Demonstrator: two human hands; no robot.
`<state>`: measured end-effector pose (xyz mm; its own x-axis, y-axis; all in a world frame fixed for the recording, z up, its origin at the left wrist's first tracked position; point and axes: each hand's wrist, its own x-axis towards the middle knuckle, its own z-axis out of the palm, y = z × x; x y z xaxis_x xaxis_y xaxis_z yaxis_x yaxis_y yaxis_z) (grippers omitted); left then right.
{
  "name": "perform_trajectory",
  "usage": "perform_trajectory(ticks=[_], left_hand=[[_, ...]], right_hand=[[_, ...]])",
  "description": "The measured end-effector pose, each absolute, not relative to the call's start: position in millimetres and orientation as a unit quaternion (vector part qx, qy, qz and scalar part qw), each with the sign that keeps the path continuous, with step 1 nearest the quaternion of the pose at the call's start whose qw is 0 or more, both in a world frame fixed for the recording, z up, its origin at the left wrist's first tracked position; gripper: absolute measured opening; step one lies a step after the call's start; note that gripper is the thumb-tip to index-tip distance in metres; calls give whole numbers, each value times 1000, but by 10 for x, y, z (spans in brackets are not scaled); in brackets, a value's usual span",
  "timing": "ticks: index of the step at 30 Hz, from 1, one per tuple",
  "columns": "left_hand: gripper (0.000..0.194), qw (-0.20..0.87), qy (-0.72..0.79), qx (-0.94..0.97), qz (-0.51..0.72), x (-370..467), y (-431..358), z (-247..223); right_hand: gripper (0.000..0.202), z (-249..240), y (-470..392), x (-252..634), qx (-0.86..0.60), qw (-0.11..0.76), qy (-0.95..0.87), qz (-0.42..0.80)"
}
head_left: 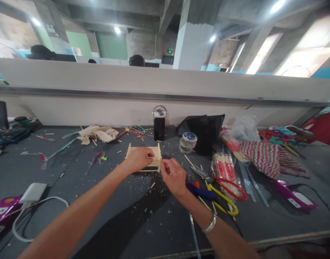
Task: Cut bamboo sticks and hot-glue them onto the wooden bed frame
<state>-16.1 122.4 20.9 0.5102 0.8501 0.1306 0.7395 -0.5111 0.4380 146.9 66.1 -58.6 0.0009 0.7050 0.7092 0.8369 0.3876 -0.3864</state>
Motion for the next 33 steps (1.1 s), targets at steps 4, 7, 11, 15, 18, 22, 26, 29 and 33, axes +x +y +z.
perform_trajectory(ticks=[4,7,11,15,18,22,26,29,33], left_hand=[[22,164,465,855,158,-193,1223,241],[22,160,466,856,154,-194,1219,242],[20,155,462,859,154,-151,1217,215],[20,152,458,862,155,-112,1230,187],[21,152,456,862,161,-109,1246,167],[20,157,449,863,171,-115,1259,134],[19,162,445,861,184,-110,1259,116],[17,168,445,859,190,-105,1255,123],[16,172,442,859,193,-101,1251,137]], right_hand=[[17,-598,669,1470,-546,449,-704,-73],[17,-605,667,1466,-544,445,-707,-76],[16,-628,689,1434,-539,436,-714,-91],[19,-656,736,1380,-540,424,-718,-116],[22,-663,761,1348,-546,416,-715,-132],[22,-652,768,1334,-552,409,-712,-146],[22,-638,765,1331,-555,403,-711,-156],[22,-635,770,1326,-557,402,-709,-160],[21,-638,782,1324,-554,402,-712,-160]])
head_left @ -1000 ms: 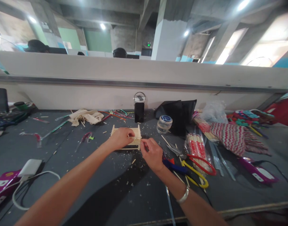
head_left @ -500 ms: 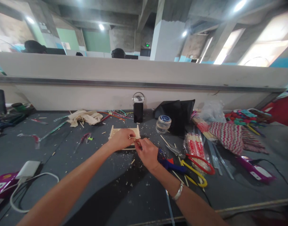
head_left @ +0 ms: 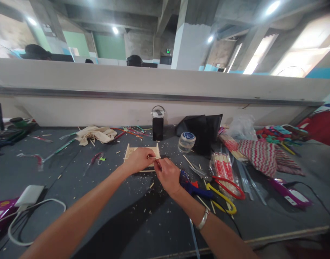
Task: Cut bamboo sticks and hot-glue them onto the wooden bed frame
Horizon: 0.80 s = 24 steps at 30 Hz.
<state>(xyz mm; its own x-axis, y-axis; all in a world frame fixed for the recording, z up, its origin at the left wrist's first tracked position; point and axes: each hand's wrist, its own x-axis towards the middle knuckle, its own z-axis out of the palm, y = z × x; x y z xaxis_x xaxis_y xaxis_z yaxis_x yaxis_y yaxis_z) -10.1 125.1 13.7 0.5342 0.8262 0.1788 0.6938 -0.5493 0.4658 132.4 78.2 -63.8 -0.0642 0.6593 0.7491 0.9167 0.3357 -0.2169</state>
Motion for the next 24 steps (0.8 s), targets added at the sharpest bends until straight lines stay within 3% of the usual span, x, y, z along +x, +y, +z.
perform_trajectory(ticks=[24], left_hand=[[18,172,446,856,198,-93,1256,125]], right_hand=[[19,-642,790,1322,-553,394,-717,-158]])
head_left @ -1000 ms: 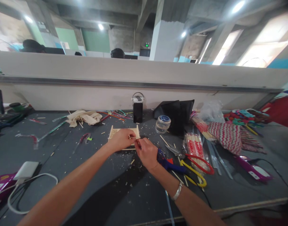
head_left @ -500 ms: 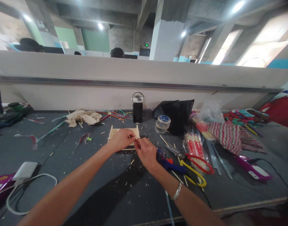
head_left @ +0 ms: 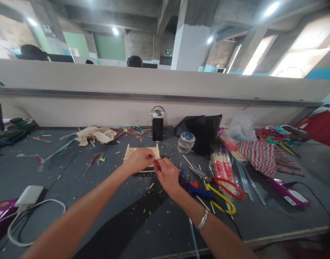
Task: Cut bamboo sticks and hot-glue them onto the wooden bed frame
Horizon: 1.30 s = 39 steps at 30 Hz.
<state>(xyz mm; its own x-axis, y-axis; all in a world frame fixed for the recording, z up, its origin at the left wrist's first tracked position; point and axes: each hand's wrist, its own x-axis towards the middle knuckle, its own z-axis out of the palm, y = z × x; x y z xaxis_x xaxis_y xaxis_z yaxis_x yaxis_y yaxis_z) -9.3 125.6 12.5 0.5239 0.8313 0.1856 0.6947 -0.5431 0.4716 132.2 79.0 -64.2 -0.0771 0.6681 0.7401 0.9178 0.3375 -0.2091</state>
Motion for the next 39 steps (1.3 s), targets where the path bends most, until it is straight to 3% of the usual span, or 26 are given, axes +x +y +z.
perform_trajectory(ticks=[39], left_hand=[[17,189,440,856,196,-110,1281,117]], right_hand=[[22,-652,763,1340,-545,397,-725,-143]])
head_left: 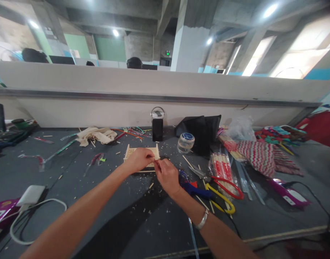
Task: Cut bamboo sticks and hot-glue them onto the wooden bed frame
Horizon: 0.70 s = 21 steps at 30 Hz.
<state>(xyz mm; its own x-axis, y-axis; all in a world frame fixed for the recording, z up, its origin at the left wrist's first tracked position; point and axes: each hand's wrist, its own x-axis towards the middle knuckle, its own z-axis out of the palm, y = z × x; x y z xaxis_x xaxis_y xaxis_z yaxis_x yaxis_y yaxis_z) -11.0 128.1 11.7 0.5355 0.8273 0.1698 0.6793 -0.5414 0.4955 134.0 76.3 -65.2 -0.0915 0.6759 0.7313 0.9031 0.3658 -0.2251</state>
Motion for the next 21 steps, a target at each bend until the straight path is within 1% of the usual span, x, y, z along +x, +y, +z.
perform_trajectory(ticks=[21], left_hand=[[17,168,439,863,187,-107,1280,118]], right_hand=[[17,-653,768,1348,-538,420,-723,-113]])
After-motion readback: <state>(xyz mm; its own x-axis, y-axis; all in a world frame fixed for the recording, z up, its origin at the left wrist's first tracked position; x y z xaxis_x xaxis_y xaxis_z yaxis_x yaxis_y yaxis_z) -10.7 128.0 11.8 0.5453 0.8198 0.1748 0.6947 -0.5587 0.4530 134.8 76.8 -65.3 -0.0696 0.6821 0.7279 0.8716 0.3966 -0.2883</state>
